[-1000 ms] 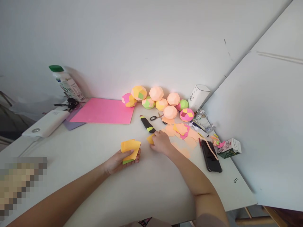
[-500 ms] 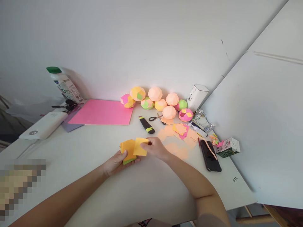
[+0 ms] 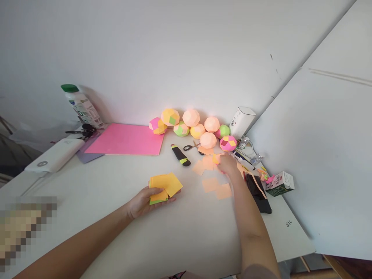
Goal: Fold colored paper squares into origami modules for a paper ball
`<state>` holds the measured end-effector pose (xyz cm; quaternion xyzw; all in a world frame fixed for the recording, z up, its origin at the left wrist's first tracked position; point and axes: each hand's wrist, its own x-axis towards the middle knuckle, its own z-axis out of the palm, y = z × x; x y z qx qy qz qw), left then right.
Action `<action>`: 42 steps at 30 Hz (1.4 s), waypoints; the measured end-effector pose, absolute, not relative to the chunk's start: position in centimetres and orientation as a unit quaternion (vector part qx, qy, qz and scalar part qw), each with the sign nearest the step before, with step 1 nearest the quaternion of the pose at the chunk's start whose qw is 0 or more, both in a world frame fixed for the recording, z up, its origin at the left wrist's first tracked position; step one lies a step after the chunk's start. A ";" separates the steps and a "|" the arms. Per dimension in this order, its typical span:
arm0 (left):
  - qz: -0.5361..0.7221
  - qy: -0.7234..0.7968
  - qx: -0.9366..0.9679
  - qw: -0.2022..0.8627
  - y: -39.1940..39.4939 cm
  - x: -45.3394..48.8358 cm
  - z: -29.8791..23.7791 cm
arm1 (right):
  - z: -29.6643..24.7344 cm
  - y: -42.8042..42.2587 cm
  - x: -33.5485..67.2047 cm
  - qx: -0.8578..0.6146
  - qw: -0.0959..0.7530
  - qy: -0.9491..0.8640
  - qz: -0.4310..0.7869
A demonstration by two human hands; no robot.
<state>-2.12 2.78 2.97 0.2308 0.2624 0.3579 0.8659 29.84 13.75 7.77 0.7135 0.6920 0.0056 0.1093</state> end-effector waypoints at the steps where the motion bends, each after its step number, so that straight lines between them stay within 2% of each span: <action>1: 0.356 0.260 0.235 0.866 2.8 -2.2 2.9 | 7.6 14.0 30.5 0.706 0.124 0.697 -0.003; 7: 0.345 0.280 0.248 0.861 3.0 -2.4 2.3 | 7.3 14.6 31.7 0.678 0.166 0.716 -0.017; 27: 0.340 0.277 0.248 0.864 3.3 -2.4 2.1 | 6.8 14.4 30.6 0.691 0.138 0.708 0.046; 34: 0.344 0.276 0.235 0.866 3.3 -2.4 2.0 | 6.1 14.5 30.1 0.704 0.114 0.698 0.065; 42: 0.343 0.278 0.238 0.865 3.4 -2.4 2.1 | 6.7 14.8 31.1 0.730 0.046 0.681 0.034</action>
